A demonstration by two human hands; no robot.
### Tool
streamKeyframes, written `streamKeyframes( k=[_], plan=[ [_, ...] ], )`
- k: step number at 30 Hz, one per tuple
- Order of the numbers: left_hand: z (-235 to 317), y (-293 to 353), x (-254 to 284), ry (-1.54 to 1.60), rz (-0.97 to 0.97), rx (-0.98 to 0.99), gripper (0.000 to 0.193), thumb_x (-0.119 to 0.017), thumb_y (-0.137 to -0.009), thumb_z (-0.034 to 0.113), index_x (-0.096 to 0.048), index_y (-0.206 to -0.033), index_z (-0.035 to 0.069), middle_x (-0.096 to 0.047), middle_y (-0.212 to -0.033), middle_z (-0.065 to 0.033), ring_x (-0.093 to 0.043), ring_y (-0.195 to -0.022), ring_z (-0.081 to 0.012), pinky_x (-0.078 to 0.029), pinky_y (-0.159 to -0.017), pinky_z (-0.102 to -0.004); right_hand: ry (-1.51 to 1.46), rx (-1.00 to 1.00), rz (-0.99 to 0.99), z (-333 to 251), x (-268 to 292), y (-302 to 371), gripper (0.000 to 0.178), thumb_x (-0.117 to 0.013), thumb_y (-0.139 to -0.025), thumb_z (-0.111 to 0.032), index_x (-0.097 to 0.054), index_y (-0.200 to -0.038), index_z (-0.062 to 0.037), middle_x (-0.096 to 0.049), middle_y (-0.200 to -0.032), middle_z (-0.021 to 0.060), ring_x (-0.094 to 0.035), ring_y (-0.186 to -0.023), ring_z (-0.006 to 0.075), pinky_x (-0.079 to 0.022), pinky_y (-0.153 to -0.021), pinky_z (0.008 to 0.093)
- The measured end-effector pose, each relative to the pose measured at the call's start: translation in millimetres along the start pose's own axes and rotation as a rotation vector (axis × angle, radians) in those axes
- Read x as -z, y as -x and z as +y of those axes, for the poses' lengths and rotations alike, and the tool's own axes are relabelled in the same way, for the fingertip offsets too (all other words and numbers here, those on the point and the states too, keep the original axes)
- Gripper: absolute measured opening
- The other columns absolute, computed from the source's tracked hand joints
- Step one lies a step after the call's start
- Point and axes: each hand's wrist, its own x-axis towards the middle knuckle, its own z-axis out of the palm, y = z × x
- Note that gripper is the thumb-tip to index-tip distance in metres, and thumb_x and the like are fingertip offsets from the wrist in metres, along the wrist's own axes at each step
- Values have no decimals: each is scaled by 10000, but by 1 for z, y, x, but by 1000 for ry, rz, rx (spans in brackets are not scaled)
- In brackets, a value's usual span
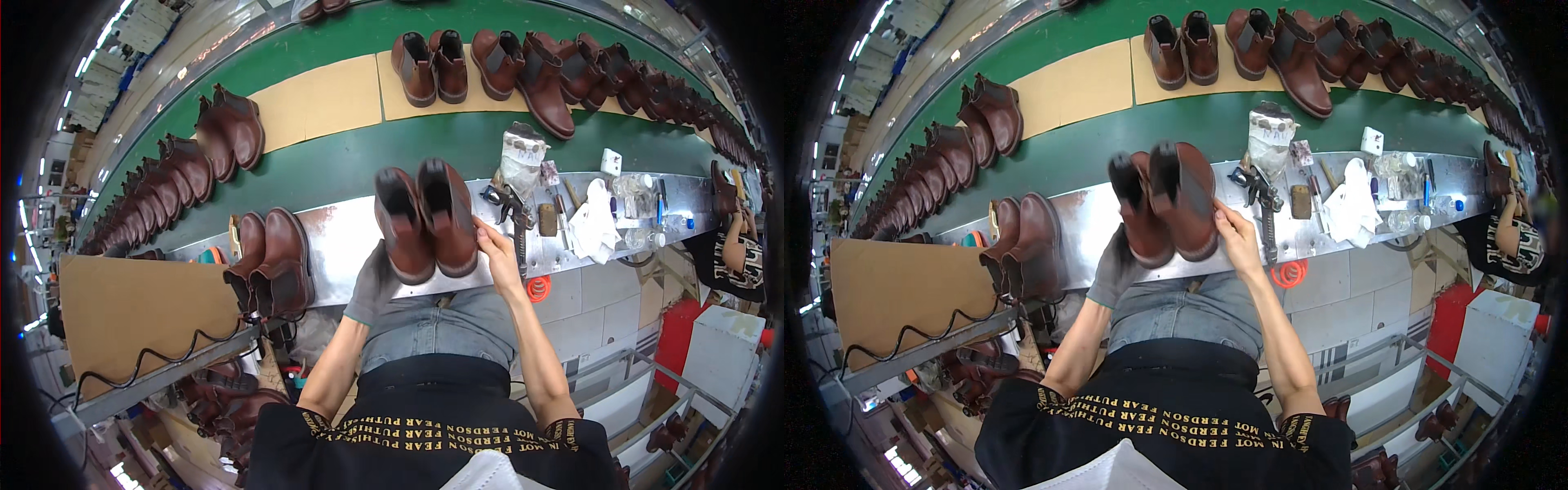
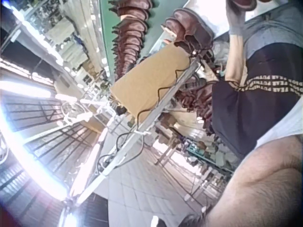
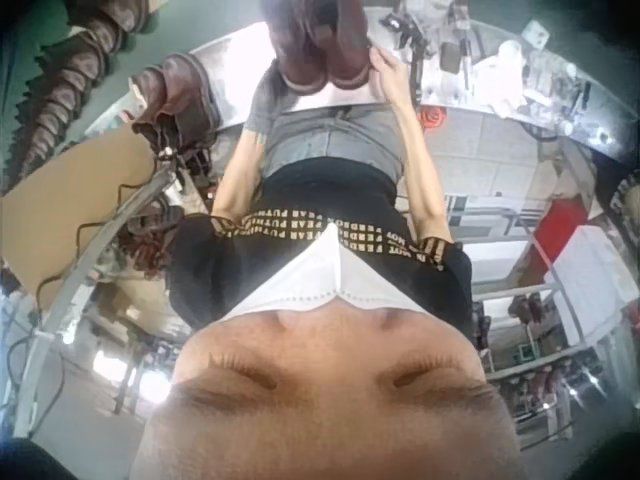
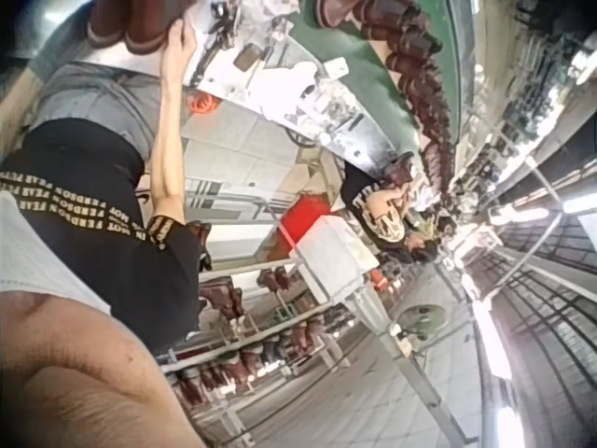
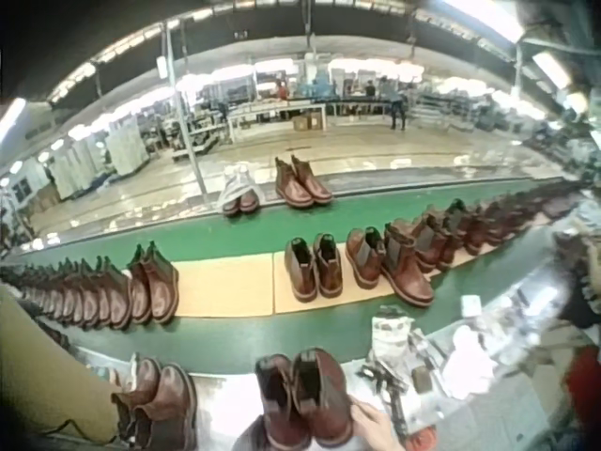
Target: Inspecting, cleaning with a cloth, and applying a finish using a spray gun to leather boots on a factory production line.
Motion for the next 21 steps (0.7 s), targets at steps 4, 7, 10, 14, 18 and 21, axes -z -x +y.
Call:
streamKeyframes(
  k=[4, 7, 10, 14, 18, 21],
  plan=[
    [17, -3, -54, 231, -152, 47, 528, -290, -997, 415, -331, -1367, 40, -432, -1351, -192, -435, -1249, -327, -372, -1048, -504, -388, -101, -56, -52, -13, 4, 437, -481, -975, -267, -479, -1303, 21, -605, -1172, 72, -569, -1038, 130, -440, -905, 310],
    [21, -9, -61, 267, -261, 52, 533, -303, -993, 424, -337, -1366, 45, -438, -1344, -196, -448, -1239, -324, -391, -1037, -492, -411, -88, -37, -61, -12, -4, 422, -463, -981, -301, -518, -1267, 5, -616, -1151, 67, -584, -1007, 126, -450, -885, 309],
    [17, -14, -59, 288, -322, 64, 560, -338, -976, 453, -344, -1363, 49, -455, -1331, -192, -464, -1227, -316, -411, -1021, -479, -425, -104, -98, -67, -8, -10, 401, -452, -985, -303, -550, -1220, 6, -638, -1095, 62, -594, -975, 123, -470, -837, 313],
    [2, -7, -92, 314, -429, 65, 640, -332, -920, 529, -327, -1388, 93, -377, -1394, -192, -368, -1297, -346, -329, -1044, -556, -332, -157, -98, -67, -8, -11, 398, -465, -979, -301, -563, -1204, 12, -631, -1077, 66, -590, -935, 133, -489, -777, 299],
    [-5, 6, -116, 486, -381, 38, 694, -371, -854, 527, -296, -1414, 124, -276, -1462, -161, -244, -1357, -385, -178, -1079, -631, 308, 359, 317, -49, 5, 12, 487, -678, -842, -330, -599, -1098, 76, -643, -881, 119, -585, -769, 176, -477, -699, 307],
    [-1, 5, -119, 581, -361, 44, 705, -398, -839, 528, -300, -1412, 129, -275, -1465, -156, -243, -1358, -382, -164, -1087, -627, 796, 401, 794, -10, 54, 14, 456, -732, -787, -346, -627, -991, 48, -643, -847, 101, -567, -745, 153, -463, -679, 294]
  ],
)
